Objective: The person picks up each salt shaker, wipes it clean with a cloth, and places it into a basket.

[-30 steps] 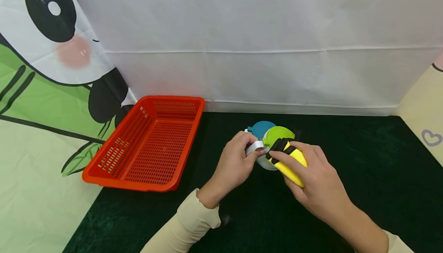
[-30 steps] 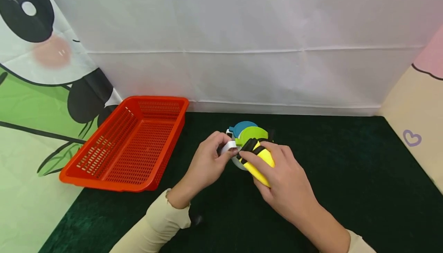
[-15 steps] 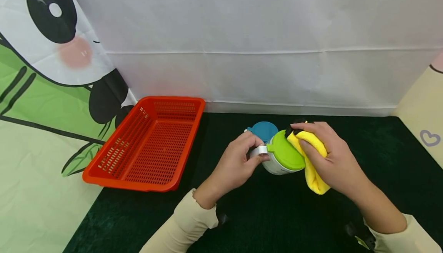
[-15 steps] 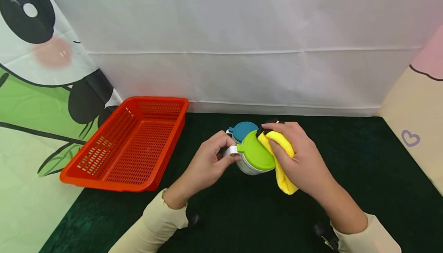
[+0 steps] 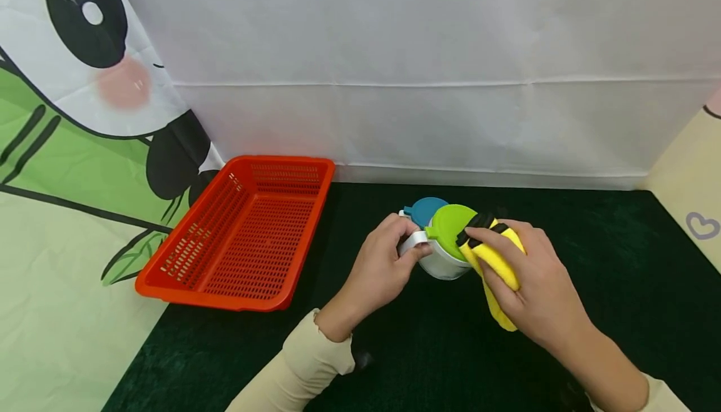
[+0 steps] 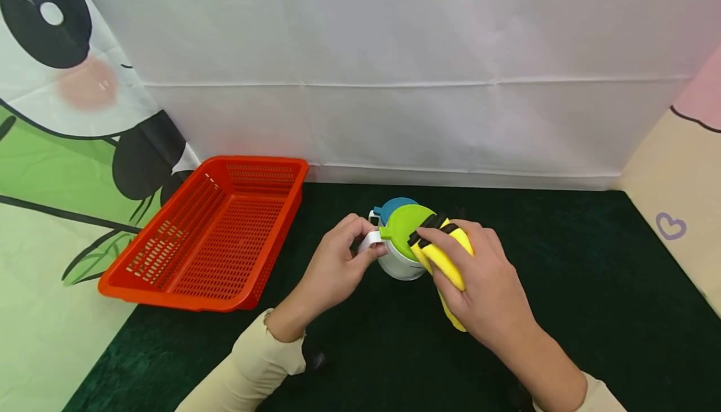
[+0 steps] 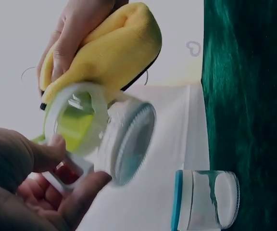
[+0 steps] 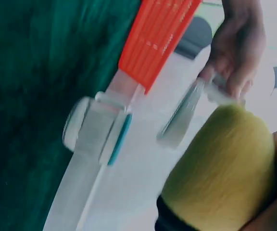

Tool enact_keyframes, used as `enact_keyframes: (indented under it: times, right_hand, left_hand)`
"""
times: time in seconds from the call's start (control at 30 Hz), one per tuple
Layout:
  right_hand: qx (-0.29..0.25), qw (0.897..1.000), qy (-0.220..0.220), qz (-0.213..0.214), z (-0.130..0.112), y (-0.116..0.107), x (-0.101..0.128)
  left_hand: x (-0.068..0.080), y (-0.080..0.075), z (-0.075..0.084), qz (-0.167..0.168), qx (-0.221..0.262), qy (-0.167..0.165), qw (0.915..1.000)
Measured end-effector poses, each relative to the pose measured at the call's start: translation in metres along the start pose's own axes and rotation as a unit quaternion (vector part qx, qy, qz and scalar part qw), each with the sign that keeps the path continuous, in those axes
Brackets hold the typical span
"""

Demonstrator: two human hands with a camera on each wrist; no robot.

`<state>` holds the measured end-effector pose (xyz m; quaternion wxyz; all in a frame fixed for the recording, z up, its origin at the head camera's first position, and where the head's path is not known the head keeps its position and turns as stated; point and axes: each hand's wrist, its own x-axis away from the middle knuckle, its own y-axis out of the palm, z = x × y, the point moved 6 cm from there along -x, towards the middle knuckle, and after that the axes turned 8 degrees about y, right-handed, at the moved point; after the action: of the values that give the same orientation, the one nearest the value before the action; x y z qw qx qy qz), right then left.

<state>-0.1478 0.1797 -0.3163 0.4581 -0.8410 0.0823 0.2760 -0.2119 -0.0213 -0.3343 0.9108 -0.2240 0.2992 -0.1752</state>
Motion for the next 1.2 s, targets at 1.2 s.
enact_keyframes:
  times: [1.2]
  right_hand:
    - [-0.475, 0.862, 0.172, 0.043, 0.034, 0.02, -0.02]
  left_hand:
    - [-0.004, -0.008, 0.025, 0.039, 0.076, 0.005, 0.9963]
